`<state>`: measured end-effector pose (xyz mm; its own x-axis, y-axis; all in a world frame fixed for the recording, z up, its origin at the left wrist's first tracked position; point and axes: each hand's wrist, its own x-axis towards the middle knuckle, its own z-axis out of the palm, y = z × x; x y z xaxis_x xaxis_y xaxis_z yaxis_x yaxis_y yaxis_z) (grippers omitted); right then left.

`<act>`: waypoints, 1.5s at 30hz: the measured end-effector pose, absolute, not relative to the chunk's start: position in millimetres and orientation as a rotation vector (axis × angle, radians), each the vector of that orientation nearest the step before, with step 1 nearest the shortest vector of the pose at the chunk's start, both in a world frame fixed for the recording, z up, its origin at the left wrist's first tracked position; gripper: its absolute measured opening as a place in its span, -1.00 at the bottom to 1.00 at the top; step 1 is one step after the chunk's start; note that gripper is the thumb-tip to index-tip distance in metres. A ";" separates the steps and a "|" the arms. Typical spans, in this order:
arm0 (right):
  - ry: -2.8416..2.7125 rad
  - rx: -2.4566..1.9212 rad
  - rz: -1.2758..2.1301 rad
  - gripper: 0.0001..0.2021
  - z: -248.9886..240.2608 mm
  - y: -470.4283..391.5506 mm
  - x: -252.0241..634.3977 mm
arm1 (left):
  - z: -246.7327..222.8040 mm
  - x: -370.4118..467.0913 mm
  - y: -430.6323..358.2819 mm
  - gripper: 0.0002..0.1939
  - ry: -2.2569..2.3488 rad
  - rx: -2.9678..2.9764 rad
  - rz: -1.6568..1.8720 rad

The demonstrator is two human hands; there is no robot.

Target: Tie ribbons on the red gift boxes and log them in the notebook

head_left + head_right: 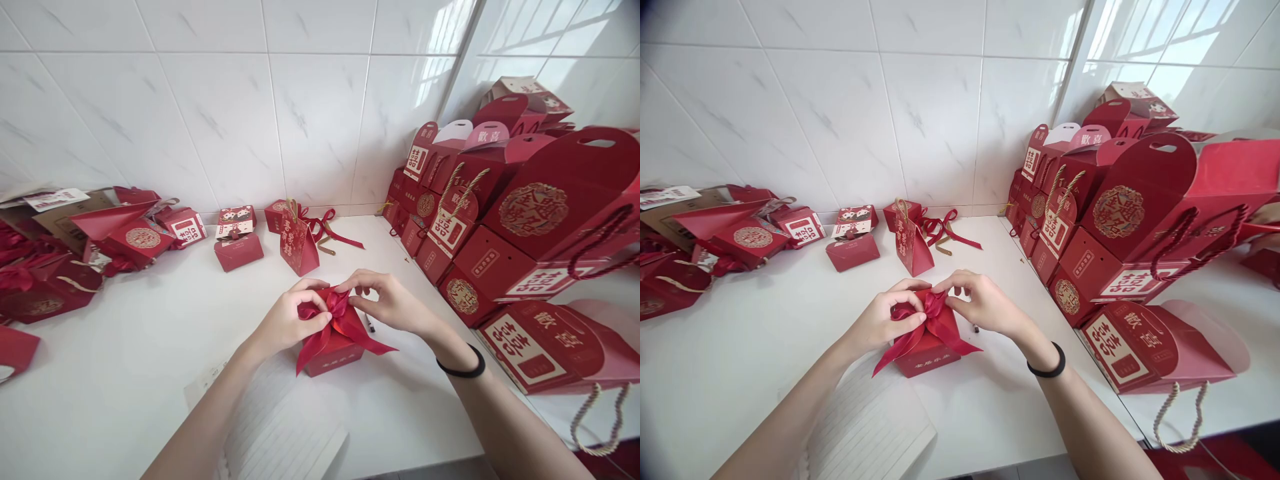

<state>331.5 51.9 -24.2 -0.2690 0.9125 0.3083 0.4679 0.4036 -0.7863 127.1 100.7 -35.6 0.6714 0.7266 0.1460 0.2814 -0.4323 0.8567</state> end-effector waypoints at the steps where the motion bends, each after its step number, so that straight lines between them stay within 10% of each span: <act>1: -1.916 -1.176 0.668 -0.82 -24.5 52.1 332.0 | -35.5 127.0 100.8 -0.86 0.776 2.011 0.644; 16: -1.683 -0.982 1.260 -0.69 -31.9 56.3 333.7 | -35.7 125.9 100.6 -0.87 0.799 1.978 0.621; 45: -1.729 -1.281 1.087 -0.89 -24.7 46.8 327.1 | -35.9 129.5 96.0 -0.89 0.678 1.991 0.554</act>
<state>327.1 46.8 -24.7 -0.2521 0.9658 0.0610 0.3636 0.1530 -0.9189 129.5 96.0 -35.9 0.7459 0.6572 0.1087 0.2382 -0.4156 0.8778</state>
